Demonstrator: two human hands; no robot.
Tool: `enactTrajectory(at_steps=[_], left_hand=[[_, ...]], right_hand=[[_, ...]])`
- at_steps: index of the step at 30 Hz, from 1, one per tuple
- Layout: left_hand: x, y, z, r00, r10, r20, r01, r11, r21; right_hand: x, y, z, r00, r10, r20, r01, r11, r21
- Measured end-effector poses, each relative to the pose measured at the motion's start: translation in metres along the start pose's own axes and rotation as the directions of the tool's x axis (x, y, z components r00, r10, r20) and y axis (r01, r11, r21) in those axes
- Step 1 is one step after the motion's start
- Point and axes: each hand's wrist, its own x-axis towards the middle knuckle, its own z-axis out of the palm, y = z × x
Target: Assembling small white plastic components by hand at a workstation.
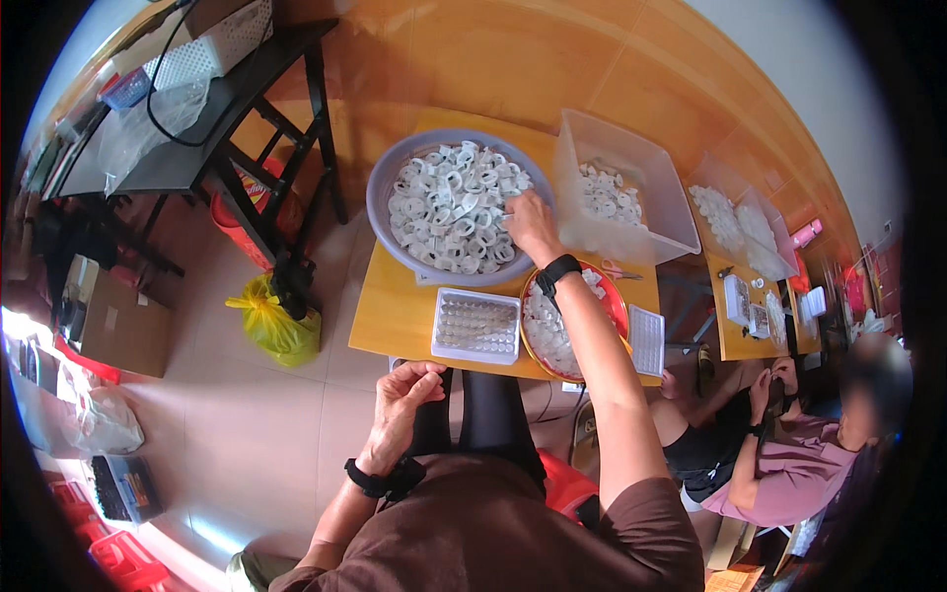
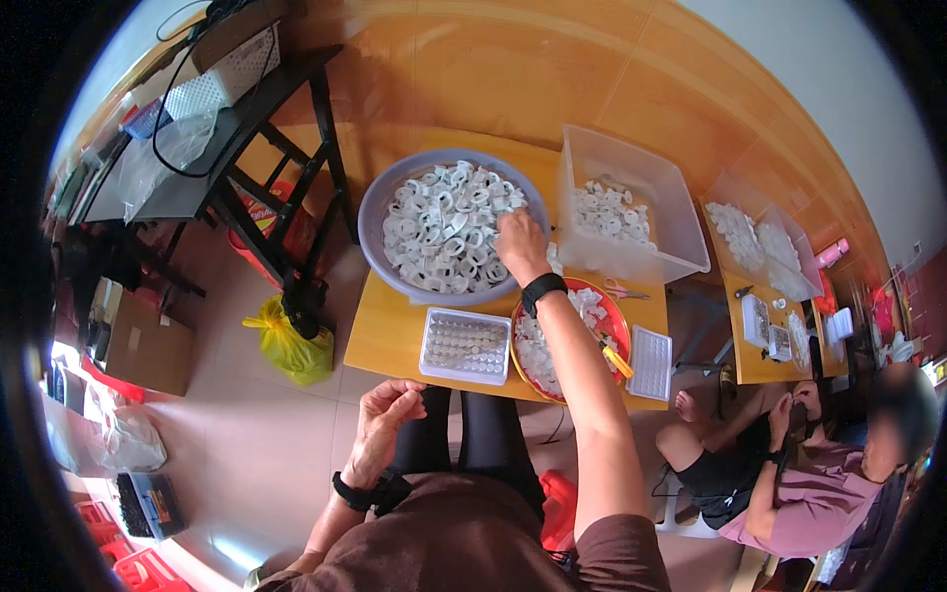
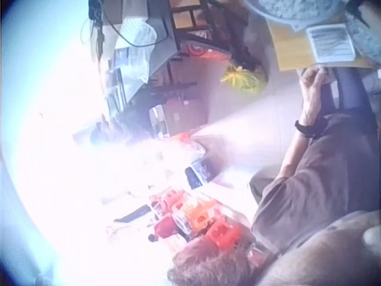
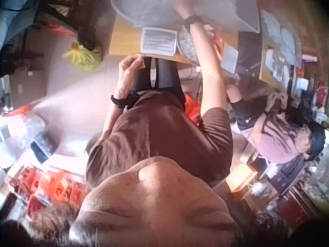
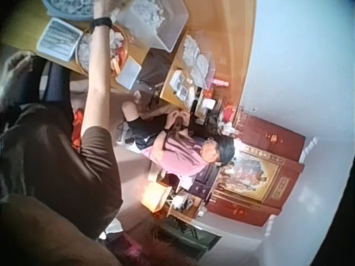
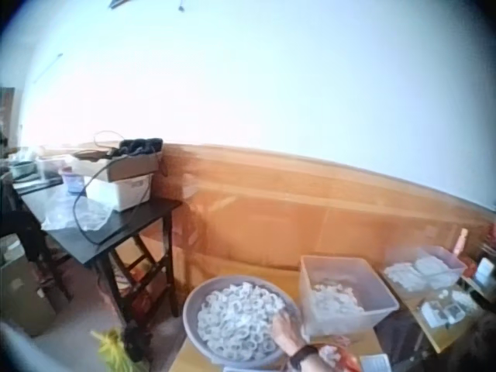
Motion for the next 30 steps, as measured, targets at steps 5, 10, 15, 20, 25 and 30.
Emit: enactTrajectory(at_steps=[5,10,15,20,25,30], left_hand=[[-0.001,-0.004,-0.003,0.999,-0.027,0.024,0.027,1.000,0.001],[0.002,-0.003,0.001,0.999,-0.036,0.041,0.037,0.999,-0.004],[0.002,-0.002,-0.001,0.999,-0.023,0.041,0.024,0.999,-0.022],[0.010,0.003,0.012,0.995,-0.080,0.066,0.081,0.997,-0.009],[0.014,0.008,0.023,0.992,-0.083,0.099,0.084,0.996,-0.006],[0.012,0.000,0.017,0.994,-0.066,0.086,0.071,0.996,-0.051]], right_hand=[[0.003,0.003,-0.002,0.997,-0.068,0.021,0.068,0.998,0.009],[-0.005,-0.001,-0.016,0.998,-0.056,-0.021,0.055,0.997,-0.056],[-0.037,-0.028,-0.056,0.979,-0.117,-0.166,0.134,0.986,0.099],[-0.064,-0.021,-0.049,0.961,-0.047,-0.274,0.106,0.974,0.202],[-0.046,-0.041,-0.041,0.897,-0.060,-0.437,0.145,0.976,0.164],[-0.039,-0.031,-0.037,0.975,-0.110,-0.196,0.128,0.988,0.082]])
